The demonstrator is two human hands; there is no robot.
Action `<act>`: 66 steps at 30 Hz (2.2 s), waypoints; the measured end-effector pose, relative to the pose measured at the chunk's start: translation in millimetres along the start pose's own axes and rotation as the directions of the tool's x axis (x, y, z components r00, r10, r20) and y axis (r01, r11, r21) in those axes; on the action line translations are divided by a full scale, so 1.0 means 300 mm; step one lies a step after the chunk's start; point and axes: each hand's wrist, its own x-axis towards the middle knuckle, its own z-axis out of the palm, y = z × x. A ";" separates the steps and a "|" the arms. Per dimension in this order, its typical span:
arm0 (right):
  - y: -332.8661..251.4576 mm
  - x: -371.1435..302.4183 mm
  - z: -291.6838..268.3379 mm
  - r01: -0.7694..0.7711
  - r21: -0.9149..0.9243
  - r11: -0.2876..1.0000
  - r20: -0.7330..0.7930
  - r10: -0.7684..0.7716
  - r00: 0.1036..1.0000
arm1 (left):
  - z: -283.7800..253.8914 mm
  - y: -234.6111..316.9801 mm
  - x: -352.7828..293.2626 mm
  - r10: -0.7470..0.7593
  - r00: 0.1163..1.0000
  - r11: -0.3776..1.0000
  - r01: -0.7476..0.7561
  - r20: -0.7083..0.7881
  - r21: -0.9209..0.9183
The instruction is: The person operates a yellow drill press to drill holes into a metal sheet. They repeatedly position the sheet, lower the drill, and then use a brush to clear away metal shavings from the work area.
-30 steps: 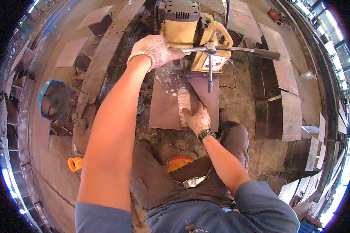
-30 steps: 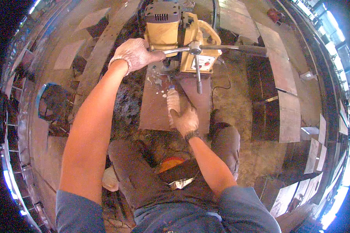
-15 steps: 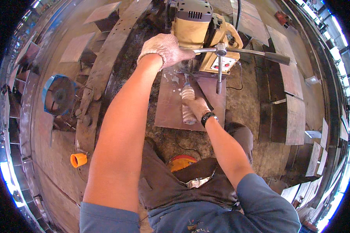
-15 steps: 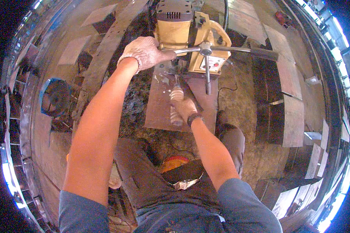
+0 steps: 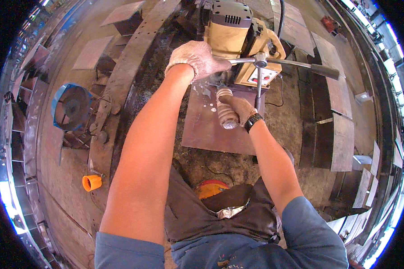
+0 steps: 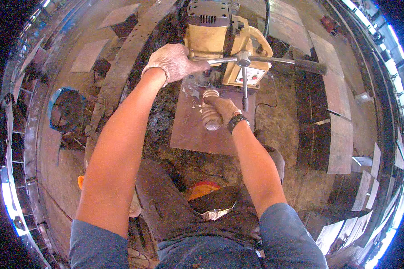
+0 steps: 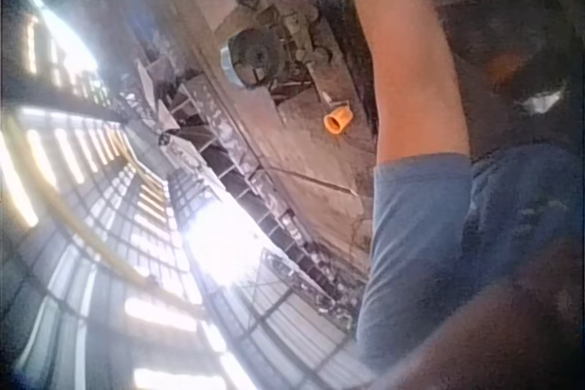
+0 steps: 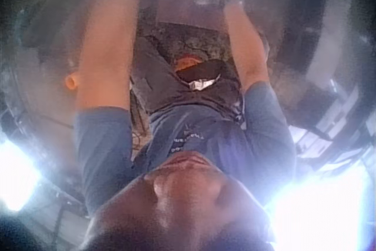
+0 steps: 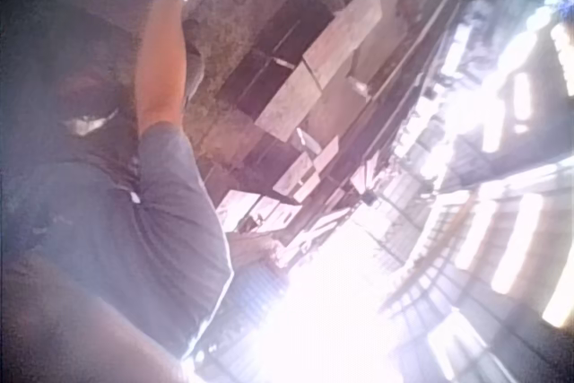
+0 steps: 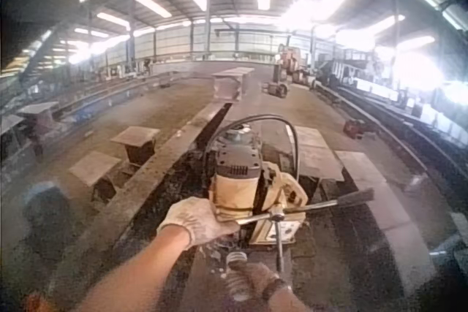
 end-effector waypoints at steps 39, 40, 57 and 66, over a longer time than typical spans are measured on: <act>0.429 -0.147 -0.024 0.291 -0.945 0.151 0.157 -0.571 0.806 | 0.049 -0.056 -0.026 -0.094 0.989 0.977 0.069 -0.117 -0.199; 0.427 -0.209 -0.028 0.276 -0.929 0.248 0.152 -0.423 0.893 | 0.051 -0.060 -0.026 -0.102 0.988 0.978 0.078 -0.116 -0.195; 0.828 -0.215 -0.220 0.316 -0.870 0.379 0.266 -0.178 0.947 | 0.028 -0.037 -0.040 -0.115 0.991 0.986 0.106 -0.072 -0.127; 0.816 -0.202 -0.228 0.202 -0.937 0.284 0.182 -0.095 0.979 | 0.002 -0.009 -0.053 -0.132 0.991 0.986 0.129 -0.019 -0.109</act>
